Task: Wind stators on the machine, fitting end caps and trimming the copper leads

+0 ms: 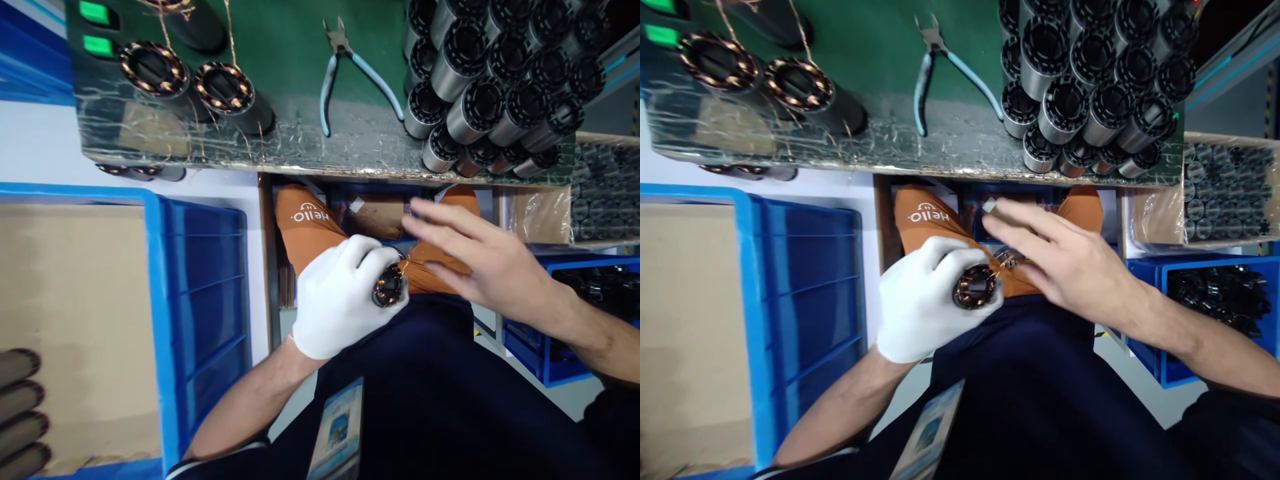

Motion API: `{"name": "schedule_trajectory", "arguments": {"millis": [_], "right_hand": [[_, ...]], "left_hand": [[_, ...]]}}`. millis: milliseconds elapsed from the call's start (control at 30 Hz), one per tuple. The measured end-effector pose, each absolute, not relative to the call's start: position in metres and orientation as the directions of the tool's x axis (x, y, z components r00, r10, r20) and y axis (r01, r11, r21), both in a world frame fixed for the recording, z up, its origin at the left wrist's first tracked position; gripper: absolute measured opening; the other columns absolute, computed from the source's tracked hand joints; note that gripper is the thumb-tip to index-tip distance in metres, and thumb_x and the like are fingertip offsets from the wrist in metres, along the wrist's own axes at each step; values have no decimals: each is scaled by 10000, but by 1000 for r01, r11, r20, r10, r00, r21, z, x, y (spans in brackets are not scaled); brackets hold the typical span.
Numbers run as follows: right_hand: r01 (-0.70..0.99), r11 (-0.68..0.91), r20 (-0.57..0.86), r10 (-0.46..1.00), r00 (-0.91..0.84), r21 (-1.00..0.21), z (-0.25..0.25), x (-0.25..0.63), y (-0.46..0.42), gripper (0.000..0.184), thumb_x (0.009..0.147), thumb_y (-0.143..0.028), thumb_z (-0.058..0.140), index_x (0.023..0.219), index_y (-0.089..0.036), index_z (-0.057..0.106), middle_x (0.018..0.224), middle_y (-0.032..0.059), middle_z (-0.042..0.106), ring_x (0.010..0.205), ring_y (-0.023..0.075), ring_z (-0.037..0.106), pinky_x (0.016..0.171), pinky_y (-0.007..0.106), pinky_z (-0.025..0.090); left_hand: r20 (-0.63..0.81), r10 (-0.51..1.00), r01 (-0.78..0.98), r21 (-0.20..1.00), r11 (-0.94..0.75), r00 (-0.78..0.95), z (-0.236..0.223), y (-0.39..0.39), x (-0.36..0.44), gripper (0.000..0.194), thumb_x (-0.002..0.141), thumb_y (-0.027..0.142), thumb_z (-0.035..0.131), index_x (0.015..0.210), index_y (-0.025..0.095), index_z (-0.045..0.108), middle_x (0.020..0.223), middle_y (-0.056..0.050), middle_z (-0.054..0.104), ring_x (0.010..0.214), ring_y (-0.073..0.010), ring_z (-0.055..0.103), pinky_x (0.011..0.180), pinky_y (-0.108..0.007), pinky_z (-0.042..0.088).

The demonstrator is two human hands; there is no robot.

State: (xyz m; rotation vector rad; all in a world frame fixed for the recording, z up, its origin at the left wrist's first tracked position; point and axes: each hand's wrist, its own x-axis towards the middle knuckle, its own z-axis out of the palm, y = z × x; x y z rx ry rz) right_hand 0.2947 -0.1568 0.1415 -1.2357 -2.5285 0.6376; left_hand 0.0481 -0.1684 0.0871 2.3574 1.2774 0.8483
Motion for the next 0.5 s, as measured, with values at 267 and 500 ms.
{"name": "schedule_trajectory", "arguments": {"millis": [267,500], "right_hand": [[676,283,-373,659,-653,-681,153,273,-153,143,1152,-203,465,1072,-206,583,1007,56,721,838,205,670,762,349,510],[336,368,-32,631,-775,-867,186,289,-139,277,1218,-210,486,942,-235,469,851,-44,486,708,114,378,654,269,320]], "left_hand": [[394,790,543,577,-611,470,96,-174,52,314,821,263,854,1117,249,752,1063,-51,764,799,-218,760,698,-366,569],[294,889,134,924,-359,352,90,-154,46,457,711,357,926,1143,278,802,1030,-32,824,872,-256,813,797,-423,685]]}}
